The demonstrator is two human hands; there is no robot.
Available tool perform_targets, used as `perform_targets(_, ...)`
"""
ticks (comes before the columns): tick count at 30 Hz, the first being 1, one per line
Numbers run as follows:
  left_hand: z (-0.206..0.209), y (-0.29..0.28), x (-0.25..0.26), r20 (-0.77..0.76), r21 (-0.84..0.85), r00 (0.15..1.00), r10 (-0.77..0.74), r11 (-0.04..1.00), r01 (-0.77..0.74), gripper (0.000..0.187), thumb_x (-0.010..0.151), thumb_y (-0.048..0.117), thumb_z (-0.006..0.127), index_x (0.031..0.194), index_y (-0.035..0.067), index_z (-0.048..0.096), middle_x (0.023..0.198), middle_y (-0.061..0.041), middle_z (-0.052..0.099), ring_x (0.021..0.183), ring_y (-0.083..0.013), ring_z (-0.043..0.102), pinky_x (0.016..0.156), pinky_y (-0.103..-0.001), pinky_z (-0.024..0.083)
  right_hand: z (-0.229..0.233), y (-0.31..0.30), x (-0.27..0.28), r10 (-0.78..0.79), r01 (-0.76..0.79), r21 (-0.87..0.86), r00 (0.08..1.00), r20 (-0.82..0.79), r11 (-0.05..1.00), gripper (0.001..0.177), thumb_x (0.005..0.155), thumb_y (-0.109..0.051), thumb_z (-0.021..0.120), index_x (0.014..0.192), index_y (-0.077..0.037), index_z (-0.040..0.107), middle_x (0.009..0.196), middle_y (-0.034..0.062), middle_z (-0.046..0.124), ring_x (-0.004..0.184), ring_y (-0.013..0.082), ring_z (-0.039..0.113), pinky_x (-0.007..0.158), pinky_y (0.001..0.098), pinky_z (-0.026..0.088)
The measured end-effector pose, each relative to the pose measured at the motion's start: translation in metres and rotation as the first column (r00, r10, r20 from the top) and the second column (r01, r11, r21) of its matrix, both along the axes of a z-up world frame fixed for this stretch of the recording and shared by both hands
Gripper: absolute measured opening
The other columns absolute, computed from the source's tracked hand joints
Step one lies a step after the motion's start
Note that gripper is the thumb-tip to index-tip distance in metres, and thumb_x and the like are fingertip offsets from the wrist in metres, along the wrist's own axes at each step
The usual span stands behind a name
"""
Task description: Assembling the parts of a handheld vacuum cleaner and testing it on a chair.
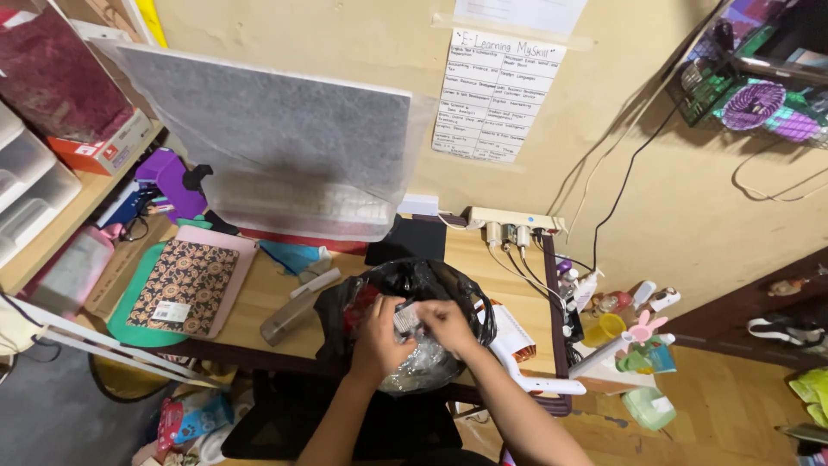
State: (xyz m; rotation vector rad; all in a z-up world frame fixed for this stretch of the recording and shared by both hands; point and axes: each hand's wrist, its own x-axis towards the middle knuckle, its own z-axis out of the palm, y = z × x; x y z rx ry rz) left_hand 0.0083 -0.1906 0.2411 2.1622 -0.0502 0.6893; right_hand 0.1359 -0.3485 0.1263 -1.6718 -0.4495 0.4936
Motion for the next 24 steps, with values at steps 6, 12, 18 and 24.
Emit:
perform_targets(6,-0.003,-0.005,0.0,-0.086,0.047,0.993,0.076,0.996,-0.072,0.065,0.062,0.006,0.08,0.122,0.005,0.057,0.115,-0.018,0.059,0.112,-0.0409,0.057,0.092,-0.049,0.049,0.115,0.017,-0.053,-0.086,0.135,-0.071,0.879,0.469,0.988,0.051,0.079,-0.021,0.086,0.119,0.005,0.066,0.088,0.0084,0.075,0.071,0.0106,0.072,0.065,0.0283,0.058)
perform_targets(12,-0.006,0.005,-0.004,-0.064,0.193,0.991,0.121,0.975,-0.106,0.072,0.055,0.008,0.083,0.121,0.004,0.057,0.119,-0.022,0.058,0.112,-0.043,0.054,0.096,-0.051,0.046,0.067,0.005,-0.019,0.129,-0.038,-0.283,0.942,0.311,0.958,0.025,0.085,-0.022,0.079,0.103,-0.007,0.085,0.088,0.0069,0.082,0.066,0.018,0.074,0.066,0.0338,0.059)
perform_targets(18,0.019,0.046,-0.021,0.219,0.046,0.912,0.347,0.93,-0.365,0.069,0.066,0.009,0.081,0.13,0.001,0.055,0.118,-0.018,0.059,0.113,-0.0381,0.058,0.1,-0.051,0.046,0.11,0.04,-0.035,0.035,0.26,-0.326,0.732,0.68,0.909,0.016,0.091,-0.019,0.075,0.087,-0.004,0.076,0.091,0.0142,0.075,0.084,0.0353,0.072,0.078,0.0428,0.057)
perform_targets(24,0.037,0.064,-0.025,0.224,-0.082,0.889,0.4,0.917,-0.391,0.066,0.064,0.007,0.08,0.127,0.004,0.058,0.114,-0.016,0.061,0.108,-0.0365,0.062,0.096,-0.046,0.05,0.072,0.095,-0.033,0.543,0.087,-0.601,0.342,0.767,0.794,0.046,0.052,-0.018,0.088,0.093,-0.002,0.075,0.102,0.0223,0.074,0.106,0.0439,0.067,0.089,0.0552,0.045)
